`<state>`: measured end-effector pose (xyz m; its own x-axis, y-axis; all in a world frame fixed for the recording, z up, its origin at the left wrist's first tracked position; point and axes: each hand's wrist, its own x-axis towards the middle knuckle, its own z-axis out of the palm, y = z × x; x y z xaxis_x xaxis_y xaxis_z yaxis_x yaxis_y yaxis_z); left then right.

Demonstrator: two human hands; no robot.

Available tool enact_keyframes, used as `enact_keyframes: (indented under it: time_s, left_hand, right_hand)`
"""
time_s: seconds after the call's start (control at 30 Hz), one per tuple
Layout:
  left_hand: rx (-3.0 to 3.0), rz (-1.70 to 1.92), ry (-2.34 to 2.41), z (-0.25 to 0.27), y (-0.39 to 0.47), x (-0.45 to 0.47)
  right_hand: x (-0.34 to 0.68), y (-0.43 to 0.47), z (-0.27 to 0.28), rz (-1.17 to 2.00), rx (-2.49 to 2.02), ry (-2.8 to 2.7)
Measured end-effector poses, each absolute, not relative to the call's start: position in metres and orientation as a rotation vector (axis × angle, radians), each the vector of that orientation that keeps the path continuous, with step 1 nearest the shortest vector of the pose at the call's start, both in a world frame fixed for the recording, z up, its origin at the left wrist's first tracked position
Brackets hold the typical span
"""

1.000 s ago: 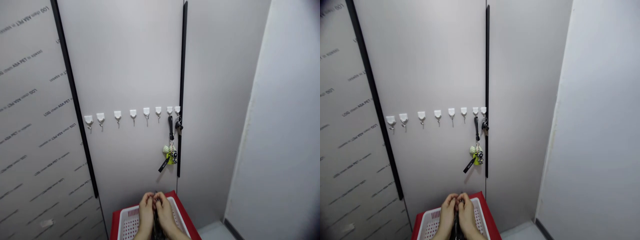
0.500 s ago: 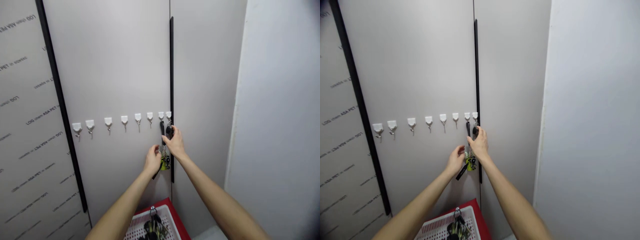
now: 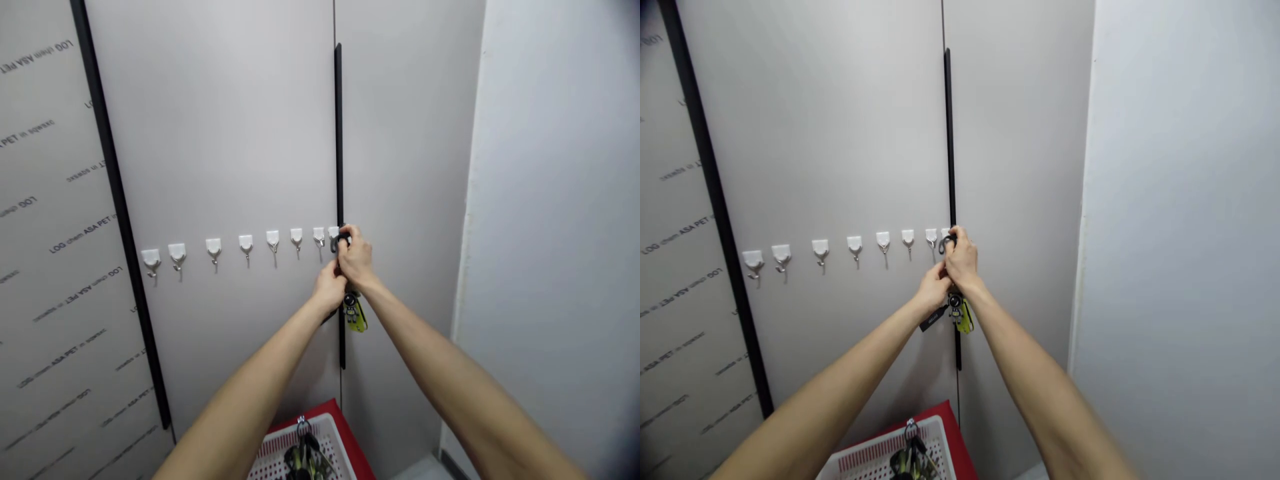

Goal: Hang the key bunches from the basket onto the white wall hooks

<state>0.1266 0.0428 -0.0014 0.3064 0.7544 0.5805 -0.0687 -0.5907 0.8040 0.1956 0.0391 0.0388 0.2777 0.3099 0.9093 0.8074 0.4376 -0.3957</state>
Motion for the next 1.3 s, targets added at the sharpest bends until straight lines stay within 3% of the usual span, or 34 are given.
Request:
enact_keyframes:
  time_s: [0.2, 0.53, 0.77, 1.13, 1.3]
  left_hand:
    - [1.675, 1.270, 0.516, 0.002, 0.017, 0.104]
    - [1.589, 0.957, 0.929, -0.152, -0.018, 0.019]
    - [1.553, 0.914, 0.899, -0.187, -0.027, -0.012]
    - [1.559, 0.542, 0.923, -0.202, -0.036, -0.014]
    - [1.554, 0.895, 1.009, -0.148, -0.016, -0.021]
  right_hand:
    - [0.179, 0.007, 0.037, -0.408, -1.047, -1.462]
    - [0.123, -0.023, -0.122, 0.212, -1.120, -1.944]
    - [0.127, -0.039, -0.175, 0.325, -1.319, -2.140]
    - [0.141, -0.051, -0.179, 0.302, -1.605, -2.461]
    - [0.135, -0.038, -0.130, 0.543, -1.323, -2.179]
